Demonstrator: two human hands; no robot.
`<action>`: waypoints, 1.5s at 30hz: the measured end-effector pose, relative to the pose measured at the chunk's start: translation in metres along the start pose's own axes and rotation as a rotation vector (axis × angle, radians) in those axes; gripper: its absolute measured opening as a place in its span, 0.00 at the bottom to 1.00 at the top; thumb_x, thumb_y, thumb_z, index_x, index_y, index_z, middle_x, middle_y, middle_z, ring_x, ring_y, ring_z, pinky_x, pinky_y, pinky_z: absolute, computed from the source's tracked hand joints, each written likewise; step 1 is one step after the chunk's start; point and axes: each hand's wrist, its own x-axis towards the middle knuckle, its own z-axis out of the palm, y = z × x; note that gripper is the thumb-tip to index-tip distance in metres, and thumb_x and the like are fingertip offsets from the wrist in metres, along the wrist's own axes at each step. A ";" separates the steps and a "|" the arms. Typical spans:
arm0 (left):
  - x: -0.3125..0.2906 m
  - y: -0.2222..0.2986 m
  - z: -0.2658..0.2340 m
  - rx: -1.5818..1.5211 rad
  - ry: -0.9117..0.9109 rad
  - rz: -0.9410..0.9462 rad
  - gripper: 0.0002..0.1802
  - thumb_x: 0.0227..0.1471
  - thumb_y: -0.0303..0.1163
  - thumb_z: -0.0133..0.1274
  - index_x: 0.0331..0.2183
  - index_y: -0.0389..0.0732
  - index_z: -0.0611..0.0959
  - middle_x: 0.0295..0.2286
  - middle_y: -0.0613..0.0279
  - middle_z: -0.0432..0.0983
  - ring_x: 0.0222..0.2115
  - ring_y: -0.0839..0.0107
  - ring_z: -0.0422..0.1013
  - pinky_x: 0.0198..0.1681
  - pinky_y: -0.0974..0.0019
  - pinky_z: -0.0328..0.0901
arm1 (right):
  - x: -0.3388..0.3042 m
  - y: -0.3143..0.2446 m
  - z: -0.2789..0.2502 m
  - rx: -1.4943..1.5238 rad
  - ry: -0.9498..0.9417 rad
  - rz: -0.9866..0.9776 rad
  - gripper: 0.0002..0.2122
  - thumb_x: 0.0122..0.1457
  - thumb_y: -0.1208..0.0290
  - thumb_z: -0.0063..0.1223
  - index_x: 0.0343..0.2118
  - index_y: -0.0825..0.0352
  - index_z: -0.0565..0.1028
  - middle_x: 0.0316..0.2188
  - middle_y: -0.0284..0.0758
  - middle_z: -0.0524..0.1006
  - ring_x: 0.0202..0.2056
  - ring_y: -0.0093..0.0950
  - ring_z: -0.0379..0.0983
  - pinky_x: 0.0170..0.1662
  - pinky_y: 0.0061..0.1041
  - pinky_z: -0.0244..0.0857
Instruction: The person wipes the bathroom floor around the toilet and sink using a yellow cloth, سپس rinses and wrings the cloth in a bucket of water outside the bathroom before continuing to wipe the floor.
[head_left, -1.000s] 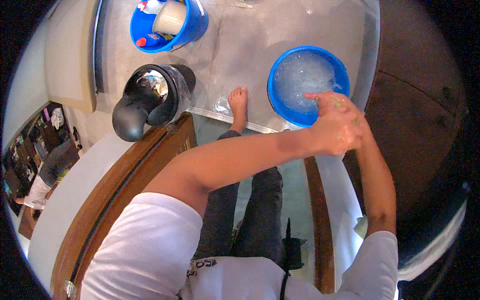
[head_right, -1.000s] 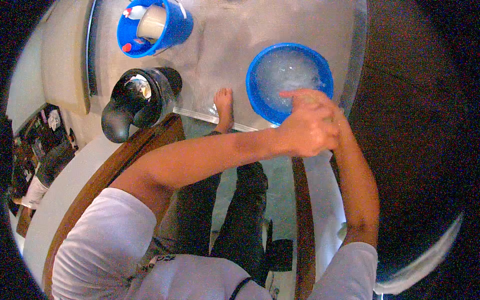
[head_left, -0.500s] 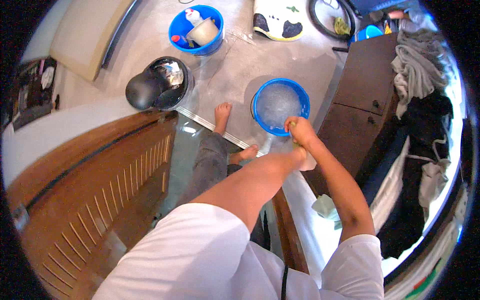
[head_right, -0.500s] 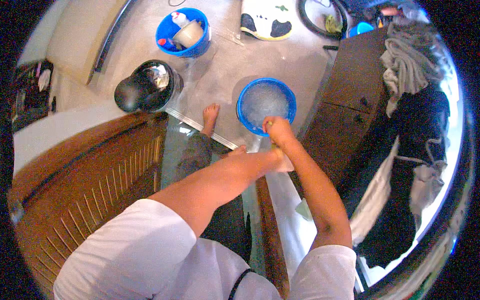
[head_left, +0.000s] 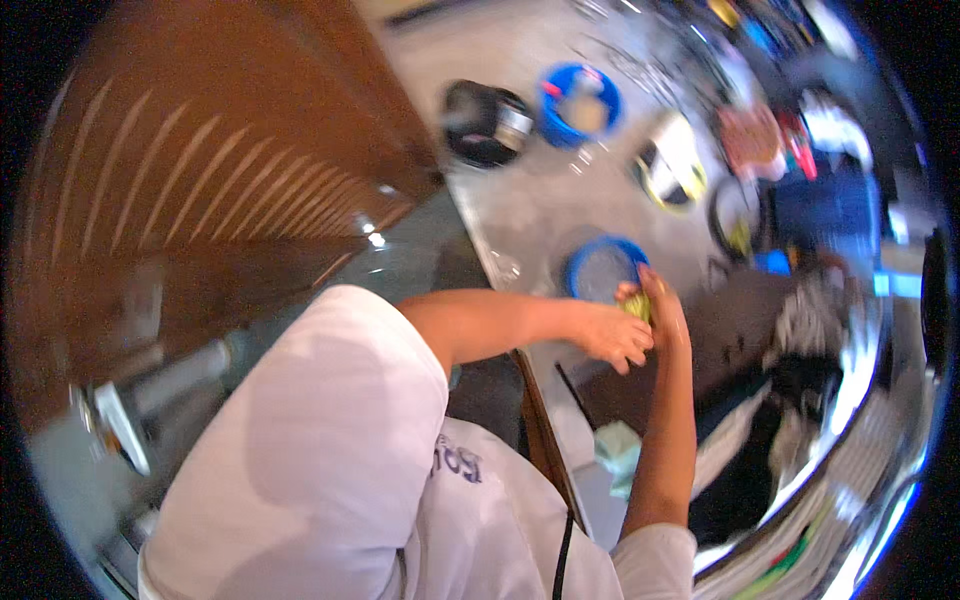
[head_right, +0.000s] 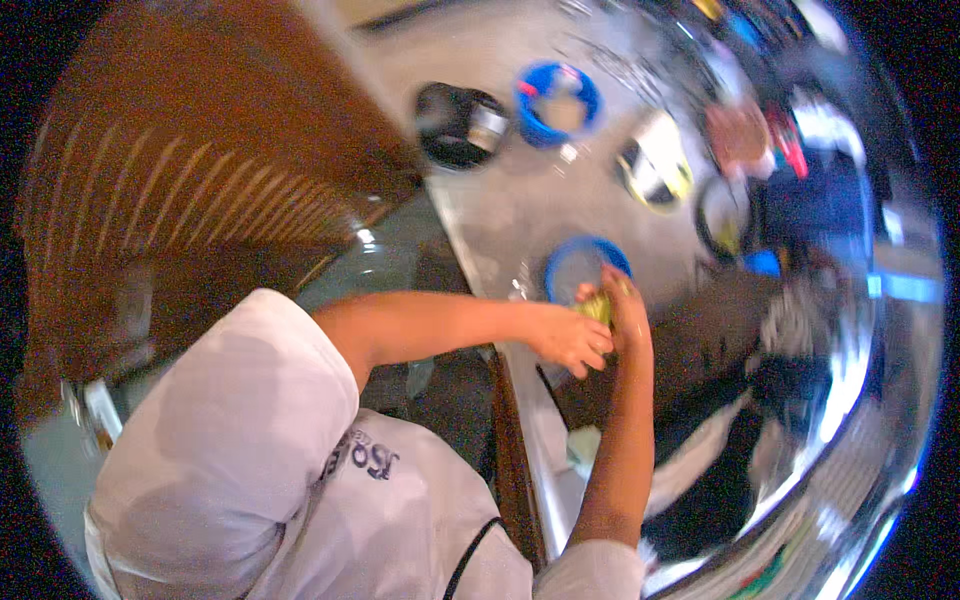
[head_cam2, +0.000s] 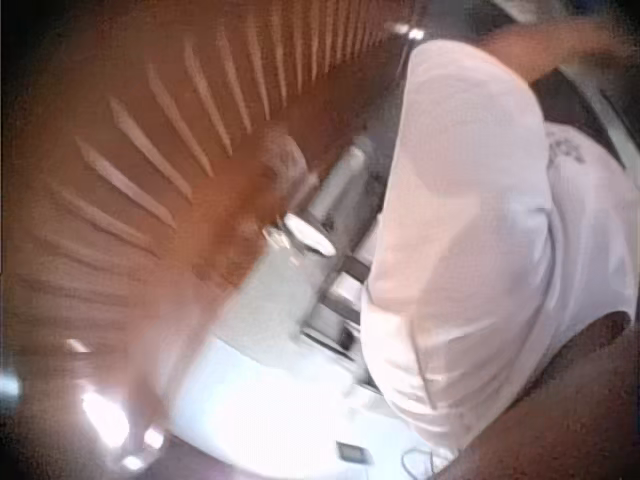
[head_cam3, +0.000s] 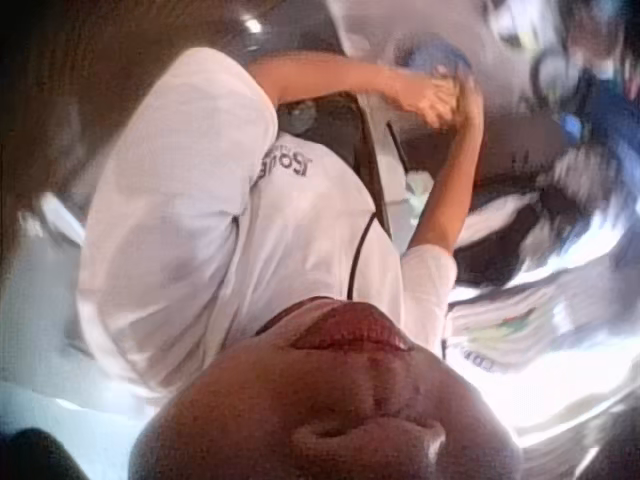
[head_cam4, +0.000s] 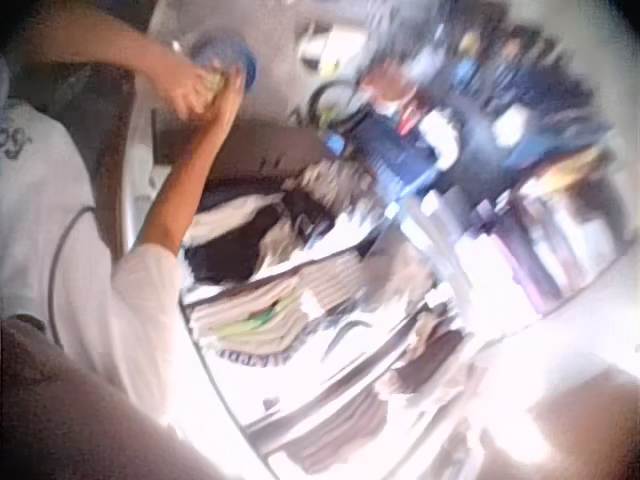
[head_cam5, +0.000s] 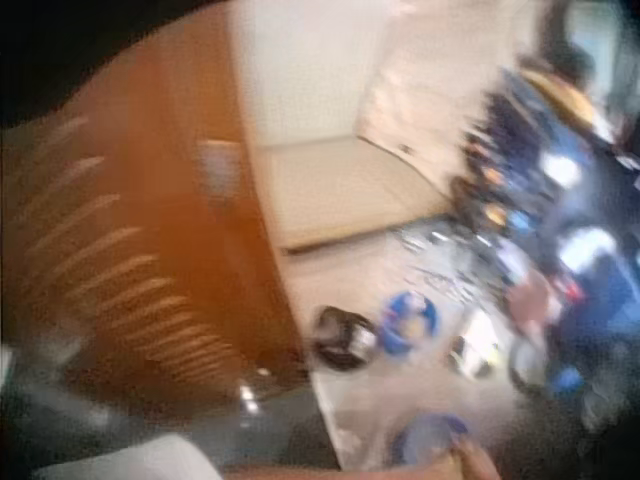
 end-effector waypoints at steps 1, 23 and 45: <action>-0.023 0.031 -0.020 0.021 0.155 -0.293 0.14 0.38 0.31 0.49 0.33 0.47 0.75 0.38 0.57 0.67 0.44 0.59 0.61 0.48 0.56 0.56 | -0.018 0.008 0.017 -0.116 -0.114 -0.162 0.21 0.55 0.64 0.46 0.49 0.69 0.61 0.34 0.41 0.71 0.33 0.31 0.70 0.35 0.29 0.67; -0.157 0.841 -0.094 0.186 2.590 -1.799 0.18 0.51 0.34 0.46 0.41 0.32 0.72 0.31 0.57 0.74 0.34 0.70 0.70 0.38 0.65 0.64 | -0.267 0.279 0.540 -1.759 -1.570 -0.442 0.18 0.51 0.76 0.47 0.46 0.67 0.66 0.42 0.44 0.70 0.45 0.32 0.66 0.46 0.26 0.59; -0.127 0.794 -0.137 2.183 2.396 -1.356 0.13 0.45 0.27 0.47 0.37 0.43 0.71 0.33 0.64 0.70 0.33 0.67 0.68 0.35 0.64 0.63 | -0.429 0.277 0.624 -1.194 -2.244 -0.077 0.13 0.54 0.69 0.50 0.38 0.73 0.68 0.33 0.32 0.72 0.35 0.17 0.65 0.39 0.18 0.60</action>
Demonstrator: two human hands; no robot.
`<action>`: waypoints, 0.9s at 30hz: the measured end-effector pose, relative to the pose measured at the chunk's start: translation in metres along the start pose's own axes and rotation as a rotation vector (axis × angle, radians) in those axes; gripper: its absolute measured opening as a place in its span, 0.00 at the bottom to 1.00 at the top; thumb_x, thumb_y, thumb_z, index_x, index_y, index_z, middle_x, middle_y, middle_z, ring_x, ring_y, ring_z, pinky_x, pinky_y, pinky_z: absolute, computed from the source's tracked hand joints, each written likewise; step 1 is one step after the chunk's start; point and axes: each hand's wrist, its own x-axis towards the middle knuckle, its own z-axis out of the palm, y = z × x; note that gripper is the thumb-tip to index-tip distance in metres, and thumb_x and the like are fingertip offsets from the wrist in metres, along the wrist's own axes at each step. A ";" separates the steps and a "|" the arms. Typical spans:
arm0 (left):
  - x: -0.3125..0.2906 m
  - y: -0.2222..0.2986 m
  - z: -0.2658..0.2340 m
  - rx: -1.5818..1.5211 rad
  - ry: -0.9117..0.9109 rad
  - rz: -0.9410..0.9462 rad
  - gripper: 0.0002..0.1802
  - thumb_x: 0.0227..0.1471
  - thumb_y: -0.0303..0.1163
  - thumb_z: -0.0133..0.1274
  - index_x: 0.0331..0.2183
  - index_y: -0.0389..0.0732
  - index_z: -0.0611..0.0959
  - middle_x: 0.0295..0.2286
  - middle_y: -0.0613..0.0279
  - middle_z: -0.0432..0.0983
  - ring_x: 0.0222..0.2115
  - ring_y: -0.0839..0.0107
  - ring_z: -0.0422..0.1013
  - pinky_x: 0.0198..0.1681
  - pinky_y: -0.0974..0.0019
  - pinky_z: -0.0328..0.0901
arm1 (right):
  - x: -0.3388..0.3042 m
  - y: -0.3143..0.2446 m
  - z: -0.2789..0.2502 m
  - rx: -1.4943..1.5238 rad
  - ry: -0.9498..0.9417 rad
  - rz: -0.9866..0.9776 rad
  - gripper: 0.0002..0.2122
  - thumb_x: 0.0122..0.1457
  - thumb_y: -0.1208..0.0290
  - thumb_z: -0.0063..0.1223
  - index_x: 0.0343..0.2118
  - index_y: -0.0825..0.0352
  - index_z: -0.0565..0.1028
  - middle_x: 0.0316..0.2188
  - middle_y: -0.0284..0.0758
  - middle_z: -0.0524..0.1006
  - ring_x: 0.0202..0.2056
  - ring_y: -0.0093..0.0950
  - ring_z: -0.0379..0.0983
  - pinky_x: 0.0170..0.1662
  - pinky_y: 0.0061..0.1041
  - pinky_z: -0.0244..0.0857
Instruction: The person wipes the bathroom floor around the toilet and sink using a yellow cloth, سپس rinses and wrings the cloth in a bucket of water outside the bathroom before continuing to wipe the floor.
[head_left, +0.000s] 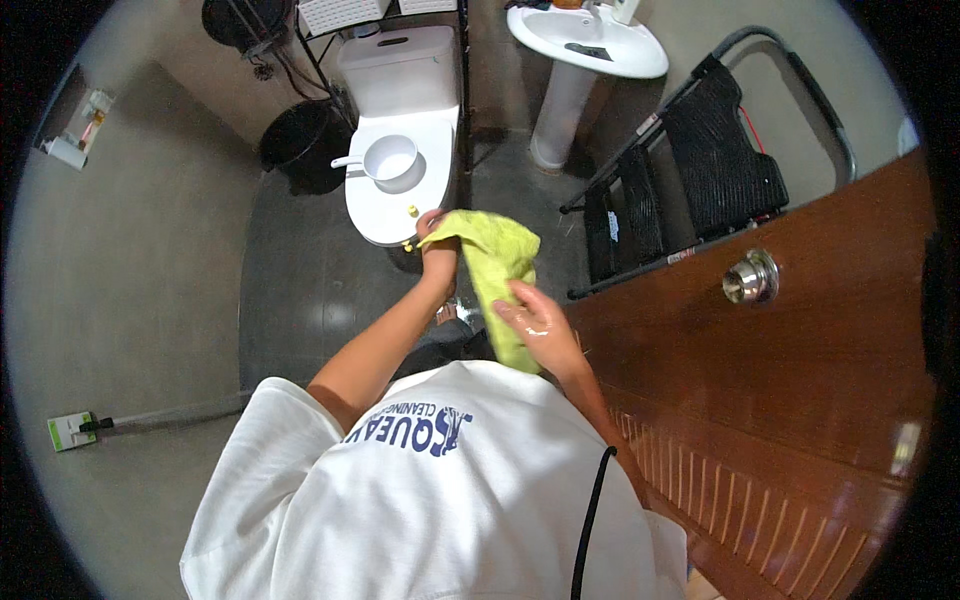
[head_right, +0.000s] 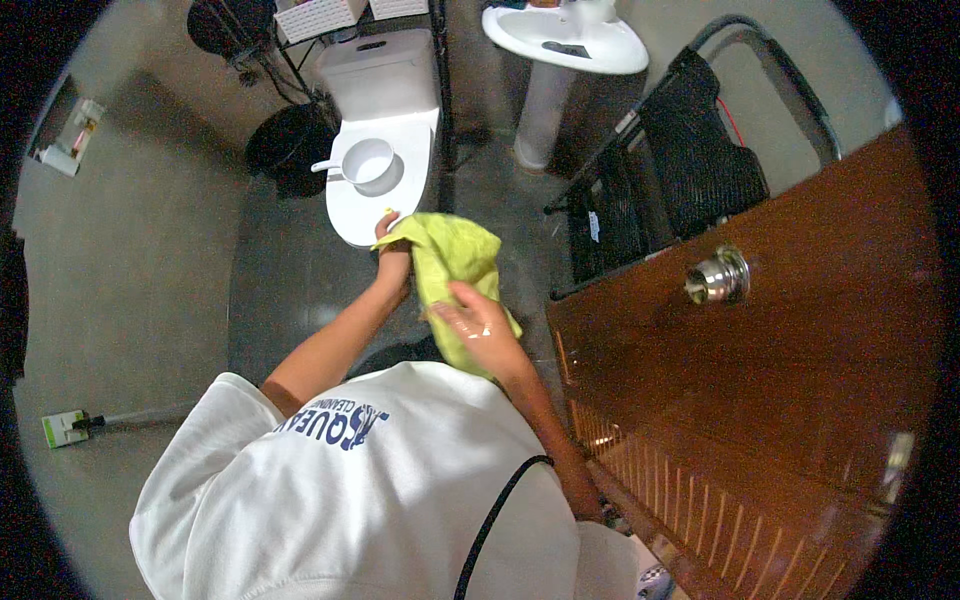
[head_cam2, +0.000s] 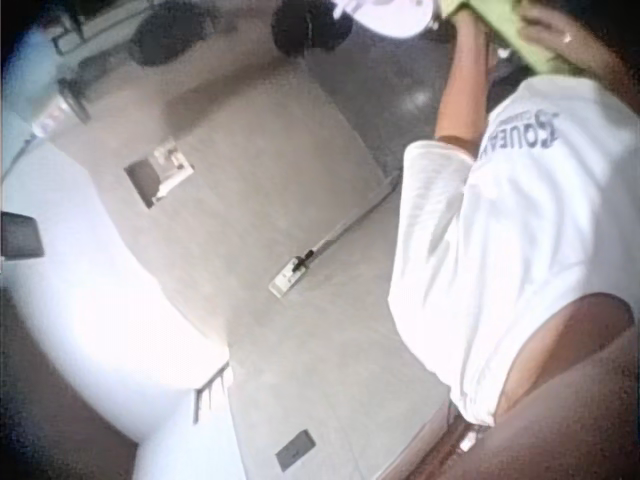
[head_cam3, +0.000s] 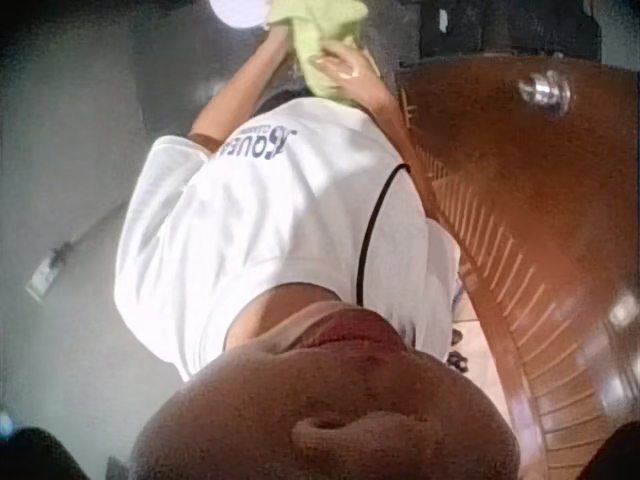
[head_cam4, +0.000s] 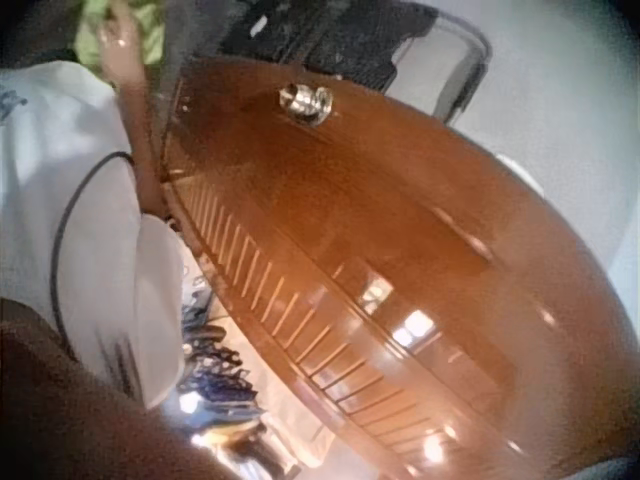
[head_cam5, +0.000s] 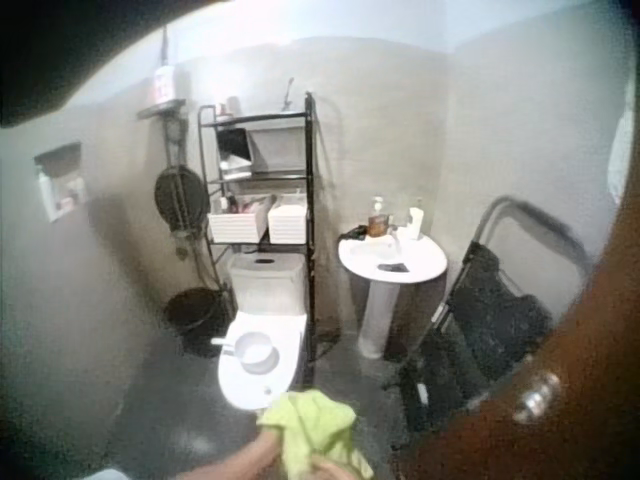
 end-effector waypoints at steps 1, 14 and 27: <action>0.006 0.002 -0.004 -0.113 0.046 -0.063 0.14 0.45 0.28 0.47 0.38 0.43 0.71 0.35 0.64 0.68 0.34 0.67 0.66 0.36 0.63 0.61 | 0.008 -0.026 0.010 0.065 -0.190 0.064 0.15 0.55 0.70 0.49 0.42 0.73 0.67 0.35 0.30 0.70 0.37 0.16 0.64 0.41 0.15 0.59; 0.061 0.032 0.048 0.779 -1.539 0.468 0.27 0.50 0.37 0.43 0.53 0.51 0.59 0.55 0.63 0.45 0.56 0.65 0.45 0.55 0.45 0.41 | 0.090 0.156 -0.081 -0.008 0.342 0.509 0.14 0.56 0.65 0.41 0.40 0.70 0.70 0.34 0.36 0.74 0.34 0.27 0.71 0.38 0.25 0.62; 0.189 -0.185 -0.028 0.464 -0.744 -0.364 0.28 0.50 0.33 0.46 0.52 0.39 0.59 0.49 0.45 0.57 0.51 0.53 0.55 0.53 0.59 0.52 | 0.206 0.240 -0.142 0.043 0.527 0.847 0.13 0.54 0.63 0.43 0.35 0.69 0.70 0.32 0.37 0.74 0.33 0.30 0.70 0.37 0.28 0.62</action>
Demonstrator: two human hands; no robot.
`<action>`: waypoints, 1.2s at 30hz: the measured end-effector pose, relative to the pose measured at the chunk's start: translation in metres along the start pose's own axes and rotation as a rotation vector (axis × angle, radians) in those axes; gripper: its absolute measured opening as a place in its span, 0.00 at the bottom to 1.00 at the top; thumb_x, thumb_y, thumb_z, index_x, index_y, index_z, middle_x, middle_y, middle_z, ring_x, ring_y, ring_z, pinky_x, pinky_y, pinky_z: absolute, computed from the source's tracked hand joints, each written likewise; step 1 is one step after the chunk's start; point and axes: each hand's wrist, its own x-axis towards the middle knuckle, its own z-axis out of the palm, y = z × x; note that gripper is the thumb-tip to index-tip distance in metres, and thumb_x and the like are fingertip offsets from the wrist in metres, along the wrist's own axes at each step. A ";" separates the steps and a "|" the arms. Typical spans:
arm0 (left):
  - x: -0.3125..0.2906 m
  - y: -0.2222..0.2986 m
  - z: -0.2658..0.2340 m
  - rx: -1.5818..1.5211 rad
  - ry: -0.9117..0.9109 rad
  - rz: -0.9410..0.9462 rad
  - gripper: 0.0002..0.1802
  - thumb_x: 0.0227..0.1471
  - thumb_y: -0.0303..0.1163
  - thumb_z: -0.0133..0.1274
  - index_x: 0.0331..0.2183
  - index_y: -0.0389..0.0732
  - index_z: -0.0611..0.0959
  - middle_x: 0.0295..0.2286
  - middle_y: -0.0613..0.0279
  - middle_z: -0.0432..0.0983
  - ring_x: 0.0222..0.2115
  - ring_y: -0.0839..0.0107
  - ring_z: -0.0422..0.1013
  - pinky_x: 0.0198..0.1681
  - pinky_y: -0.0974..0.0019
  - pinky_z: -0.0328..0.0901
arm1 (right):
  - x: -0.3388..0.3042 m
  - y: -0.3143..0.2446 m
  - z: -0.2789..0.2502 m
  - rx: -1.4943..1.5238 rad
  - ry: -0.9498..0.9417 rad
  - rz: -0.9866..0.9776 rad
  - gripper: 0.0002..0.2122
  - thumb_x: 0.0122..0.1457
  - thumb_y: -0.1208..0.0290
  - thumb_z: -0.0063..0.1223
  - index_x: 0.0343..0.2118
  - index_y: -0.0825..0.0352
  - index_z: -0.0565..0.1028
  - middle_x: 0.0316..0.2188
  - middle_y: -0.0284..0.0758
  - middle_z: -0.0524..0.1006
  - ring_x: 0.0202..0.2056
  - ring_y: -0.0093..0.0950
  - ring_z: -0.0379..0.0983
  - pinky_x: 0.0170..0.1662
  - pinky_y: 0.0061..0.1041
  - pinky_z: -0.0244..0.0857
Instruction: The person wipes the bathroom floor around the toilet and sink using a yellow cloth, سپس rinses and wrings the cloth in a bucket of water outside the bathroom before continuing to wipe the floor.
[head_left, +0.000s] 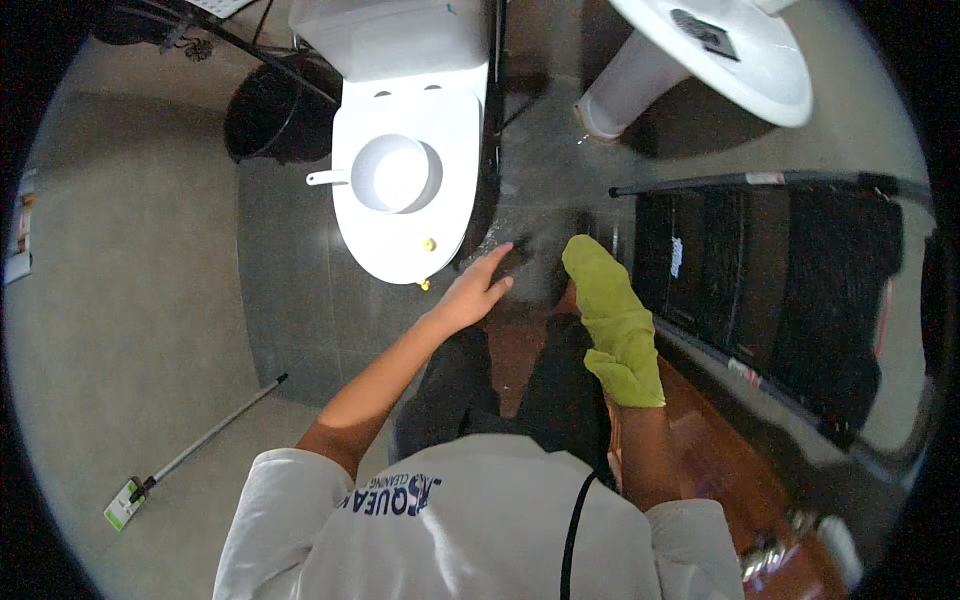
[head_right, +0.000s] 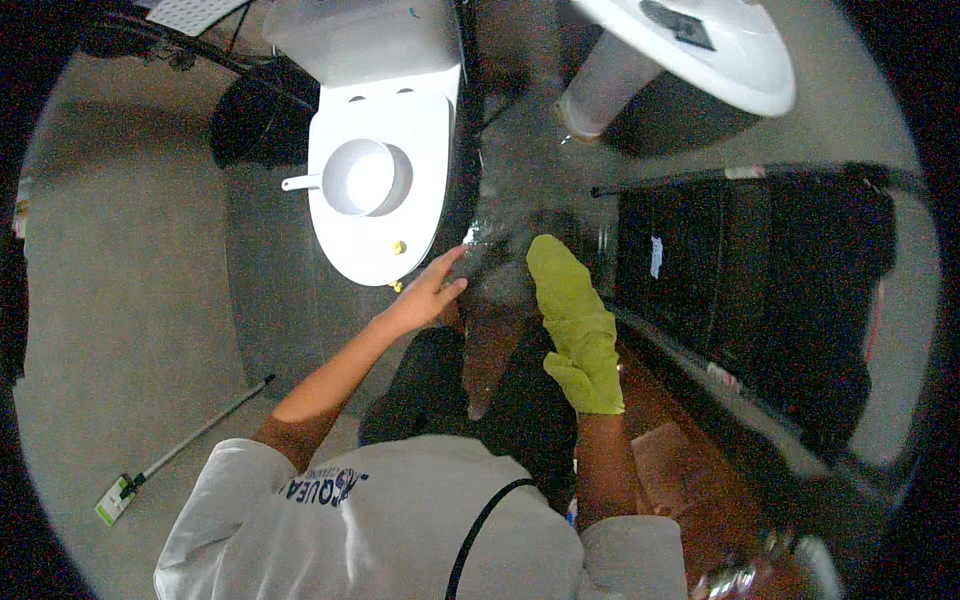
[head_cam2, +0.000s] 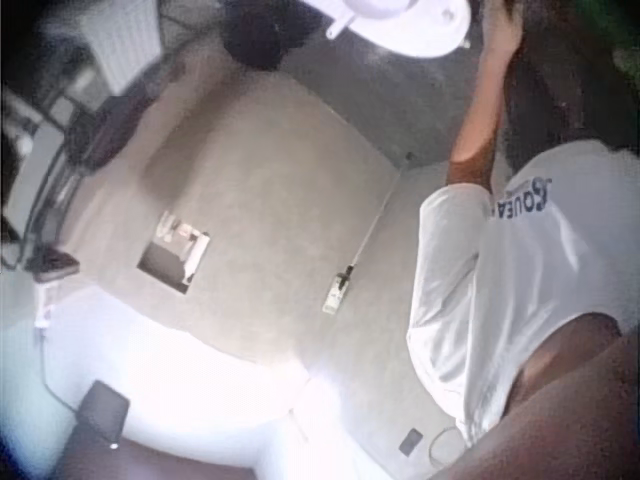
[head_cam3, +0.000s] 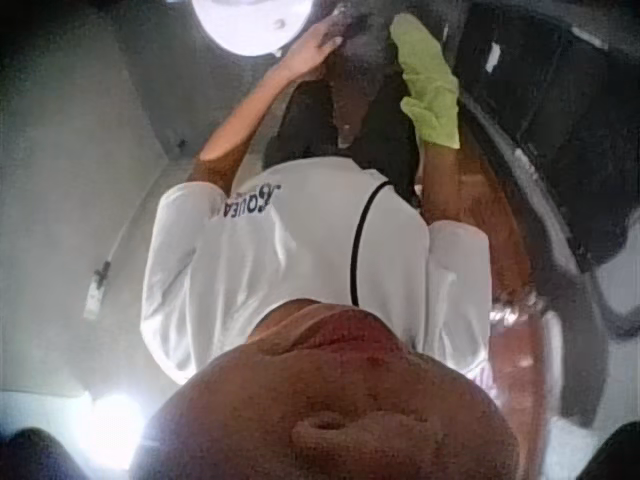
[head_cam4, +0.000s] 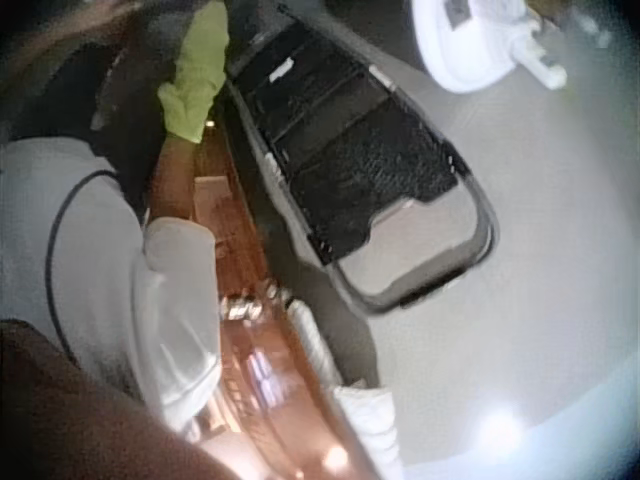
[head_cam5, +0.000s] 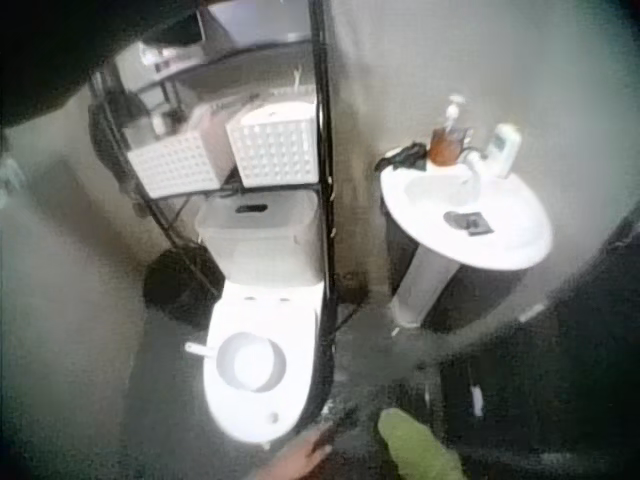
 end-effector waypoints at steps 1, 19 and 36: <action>0.008 -0.018 -0.004 0.009 0.084 -0.039 0.27 0.49 0.33 0.45 0.51 0.38 0.60 0.47 0.42 0.60 0.49 0.50 0.57 0.51 0.57 0.54 | 0.028 -0.008 0.010 -0.059 -0.030 -0.006 0.13 0.54 0.63 0.43 0.35 0.69 0.71 0.32 0.37 0.74 0.33 0.30 0.70 0.37 0.28 0.62; 0.423 -0.478 0.155 0.063 0.571 -0.469 0.30 0.52 0.41 0.39 0.53 0.36 0.56 0.54 0.48 0.49 0.56 0.53 0.44 0.57 0.52 0.40 | 0.681 -0.087 0.162 -0.893 0.047 -0.812 0.13 0.51 0.61 0.45 0.28 0.68 0.72 0.28 0.38 0.74 0.32 0.34 0.69 0.35 0.31 0.61; 0.458 -0.411 0.212 0.419 0.795 -0.457 0.35 0.47 0.38 0.42 0.55 0.37 0.52 0.56 0.52 0.43 0.57 0.54 0.38 0.57 0.49 0.37 | 0.656 -0.103 0.264 -1.326 -0.255 -1.337 0.13 0.48 0.60 0.47 0.22 0.66 0.73 0.25 0.38 0.73 0.30 0.37 0.69 0.34 0.35 0.60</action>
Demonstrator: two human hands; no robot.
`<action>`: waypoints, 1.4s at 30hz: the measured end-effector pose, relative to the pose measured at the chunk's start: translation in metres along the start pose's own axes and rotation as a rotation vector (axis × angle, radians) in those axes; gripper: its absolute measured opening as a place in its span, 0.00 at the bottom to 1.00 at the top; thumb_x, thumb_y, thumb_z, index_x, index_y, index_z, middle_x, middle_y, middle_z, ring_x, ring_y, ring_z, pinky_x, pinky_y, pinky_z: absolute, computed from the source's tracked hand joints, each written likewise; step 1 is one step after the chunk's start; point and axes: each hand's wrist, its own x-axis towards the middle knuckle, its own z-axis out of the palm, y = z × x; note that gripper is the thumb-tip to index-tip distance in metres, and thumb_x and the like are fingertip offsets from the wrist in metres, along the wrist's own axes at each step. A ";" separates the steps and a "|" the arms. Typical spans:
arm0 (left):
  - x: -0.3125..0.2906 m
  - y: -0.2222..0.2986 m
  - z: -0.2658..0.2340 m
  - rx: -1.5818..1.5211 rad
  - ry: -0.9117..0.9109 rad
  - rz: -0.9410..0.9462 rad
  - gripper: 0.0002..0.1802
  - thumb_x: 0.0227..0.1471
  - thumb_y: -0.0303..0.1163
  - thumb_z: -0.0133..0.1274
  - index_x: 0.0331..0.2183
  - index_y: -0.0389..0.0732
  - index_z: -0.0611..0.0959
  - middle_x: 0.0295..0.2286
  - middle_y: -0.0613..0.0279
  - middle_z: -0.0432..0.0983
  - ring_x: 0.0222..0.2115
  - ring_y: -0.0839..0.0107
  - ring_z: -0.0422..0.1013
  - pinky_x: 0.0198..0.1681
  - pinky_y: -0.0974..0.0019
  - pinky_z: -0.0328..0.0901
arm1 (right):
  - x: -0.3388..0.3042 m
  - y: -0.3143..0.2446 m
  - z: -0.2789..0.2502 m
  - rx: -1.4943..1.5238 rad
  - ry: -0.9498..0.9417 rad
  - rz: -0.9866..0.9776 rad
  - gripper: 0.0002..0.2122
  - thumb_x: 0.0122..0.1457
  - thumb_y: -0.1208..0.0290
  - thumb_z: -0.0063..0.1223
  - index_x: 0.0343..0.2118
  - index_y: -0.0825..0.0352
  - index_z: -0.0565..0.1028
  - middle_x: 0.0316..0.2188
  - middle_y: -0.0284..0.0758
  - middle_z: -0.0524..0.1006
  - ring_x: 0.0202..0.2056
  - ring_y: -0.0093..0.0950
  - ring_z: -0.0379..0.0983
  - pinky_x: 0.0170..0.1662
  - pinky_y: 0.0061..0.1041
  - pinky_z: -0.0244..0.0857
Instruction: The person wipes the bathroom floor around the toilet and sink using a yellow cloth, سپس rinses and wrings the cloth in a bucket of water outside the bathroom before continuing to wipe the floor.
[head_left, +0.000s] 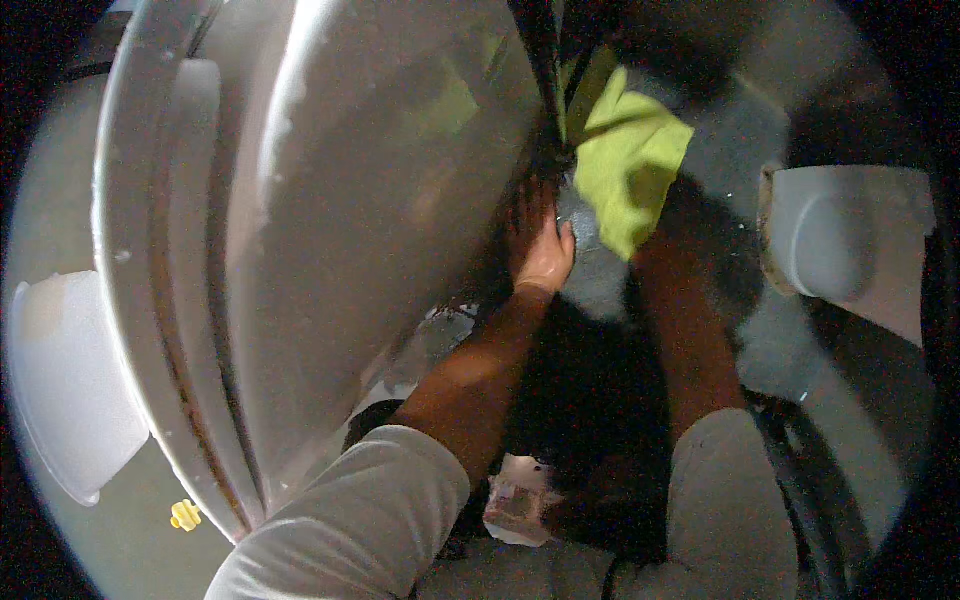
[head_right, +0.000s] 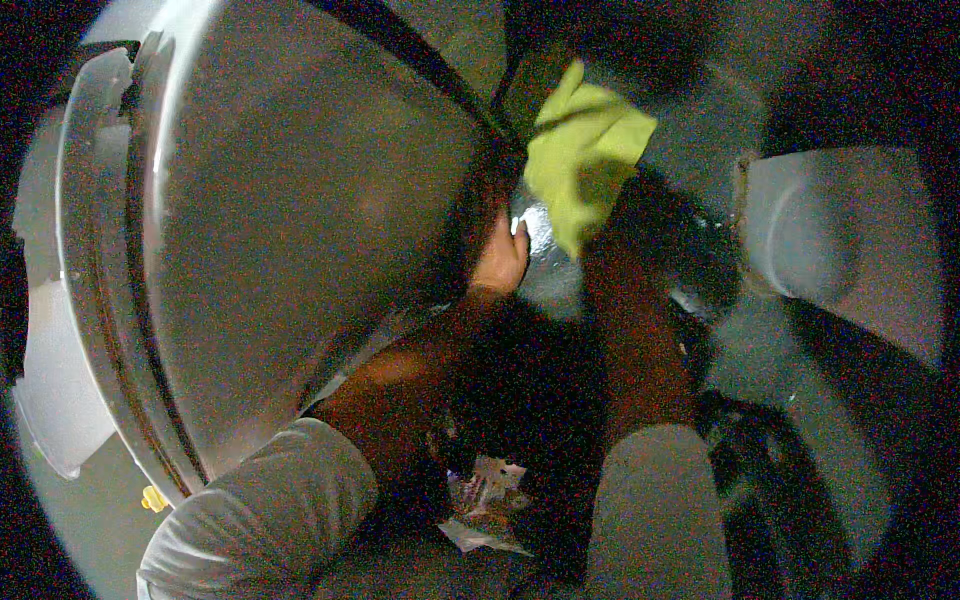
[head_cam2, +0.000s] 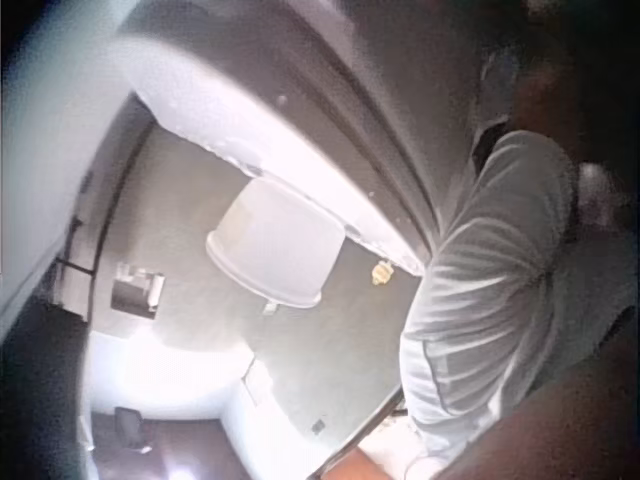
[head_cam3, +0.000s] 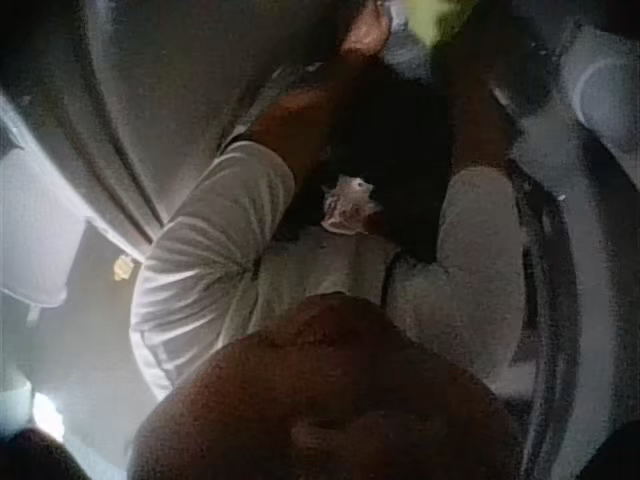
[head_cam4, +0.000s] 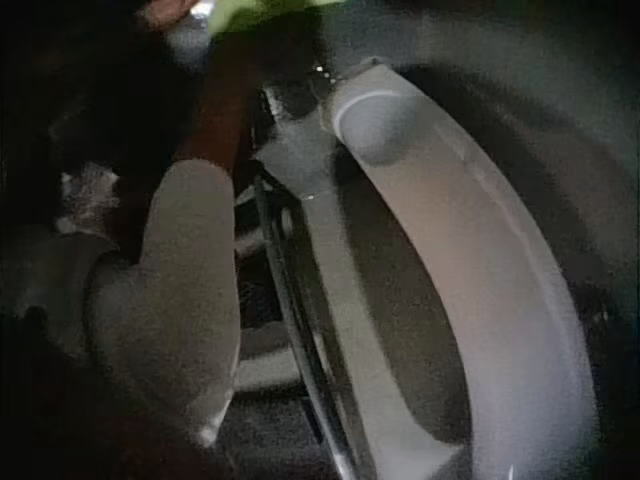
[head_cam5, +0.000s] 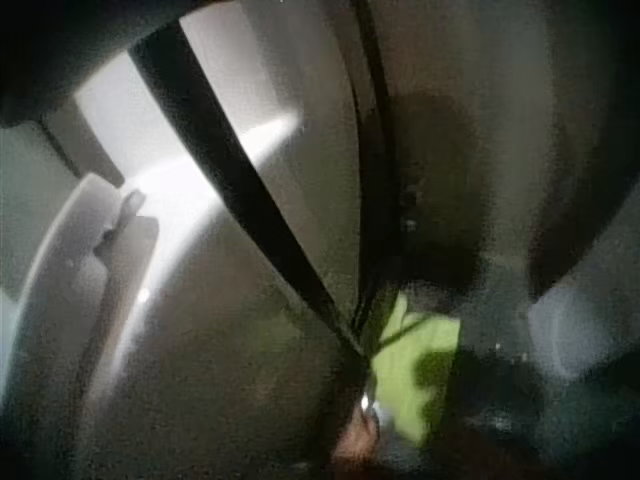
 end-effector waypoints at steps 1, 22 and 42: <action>0.033 -0.011 -0.010 0.020 0.012 0.035 0.35 0.47 0.38 0.42 0.55 0.38 0.52 0.56 0.52 0.43 0.57 0.55 0.39 0.57 0.49 0.37 | -0.006 -0.012 -0.005 0.027 0.018 -0.041 0.13 0.48 0.60 0.47 0.22 0.66 0.73 0.25 0.38 0.73 0.30 0.37 0.69 0.34 0.35 0.60; -0.005 0.034 0.027 0.191 0.011 0.152 0.34 0.44 0.37 0.43 0.53 0.36 0.57 0.54 0.47 0.48 0.55 0.49 0.44 0.56 0.47 0.40 | 0.042 0.216 -0.148 -0.716 0.198 0.479 0.18 0.51 0.57 0.39 0.17 0.65 0.76 0.19 0.39 0.74 0.30 0.39 0.70 0.36 0.35 0.61; 0.017 0.014 0.023 0.055 0.010 0.019 0.33 0.47 0.39 0.42 0.54 0.38 0.56 0.56 0.52 0.46 0.57 0.55 0.42 0.57 0.49 0.39 | -0.160 0.084 -0.082 0.192 0.073 0.200 0.15 0.52 0.59 0.43 0.32 0.68 0.71 0.28 0.38 0.73 0.32 0.33 0.70 0.38 0.31 0.62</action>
